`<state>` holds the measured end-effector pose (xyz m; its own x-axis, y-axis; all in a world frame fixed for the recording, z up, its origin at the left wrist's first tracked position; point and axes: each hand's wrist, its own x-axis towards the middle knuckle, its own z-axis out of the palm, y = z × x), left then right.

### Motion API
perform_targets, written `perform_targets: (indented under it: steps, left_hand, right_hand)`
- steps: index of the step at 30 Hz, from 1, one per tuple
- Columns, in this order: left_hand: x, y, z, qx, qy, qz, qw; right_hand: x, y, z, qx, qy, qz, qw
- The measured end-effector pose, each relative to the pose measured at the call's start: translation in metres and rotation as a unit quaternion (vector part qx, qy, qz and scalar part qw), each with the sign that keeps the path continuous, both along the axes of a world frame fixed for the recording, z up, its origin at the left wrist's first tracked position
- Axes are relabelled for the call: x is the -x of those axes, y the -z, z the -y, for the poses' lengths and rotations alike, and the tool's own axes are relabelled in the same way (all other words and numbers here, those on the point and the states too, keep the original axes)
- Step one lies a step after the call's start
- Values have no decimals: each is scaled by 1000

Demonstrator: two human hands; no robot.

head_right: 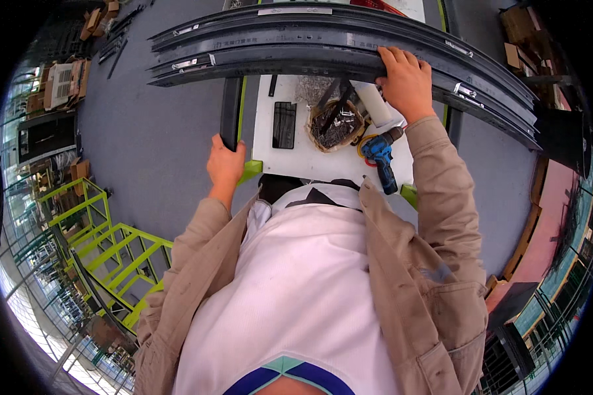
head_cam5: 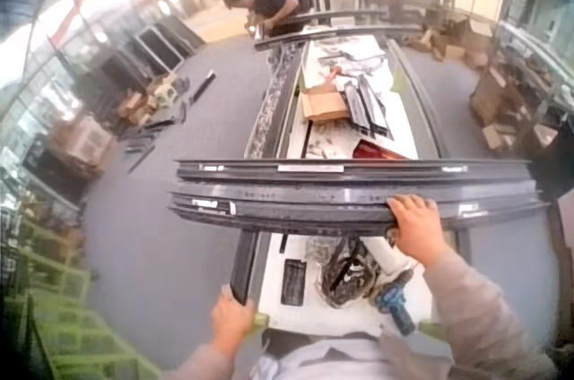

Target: The person assembles a metal sliding frame by using a power drill to secure screws into the metal tracks and then joining the finished components together with another person.

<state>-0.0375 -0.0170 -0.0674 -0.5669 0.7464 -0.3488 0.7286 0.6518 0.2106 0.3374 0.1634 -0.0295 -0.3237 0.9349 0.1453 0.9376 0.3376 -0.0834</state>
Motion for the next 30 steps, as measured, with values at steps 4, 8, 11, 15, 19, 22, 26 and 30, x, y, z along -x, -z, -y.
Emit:
perform_targets:
  steps: [4, 8, 11, 15, 19, 22, 26, 30]
  left_hand:
    - [2, 5, 6, 0, -2, -9, 1000]
    - [7, 14, 11, -33, 7, -14, 999]
    - [2, 11, 10, -35, -2, -15, 999]
    - [-1, 7, 2, -4, 4, 2, 1000]
    - [3, 13, 12, -8, -6, 0, 1000]
    - [-1, 7, 9, -17, -6, 0, 1000]
    - [-5, -2, 6, -16, -9, 16, 1000]
    - [1, 0, 10, -17, 1, 3, 1000]
  right_hand:
    - [-1, 5, -8, -19, -10, -2, 1000]
    - [1, 3, -16, -13, -4, 0, 1000]
    - [-1, 8, -23, -23, -1, 10, 1000]
    - [-9, 6, -28, -42, 10, 29, 999]
    - [-4, 7, -35, -13, 6, 9, 1000]
    - [-6, 9, -33, -25, 22, -14, 999]
    - [-16, 4, -30, -31, 51, -15, 998]
    - [-9, 2, -36, 4, 71, 19, 997]
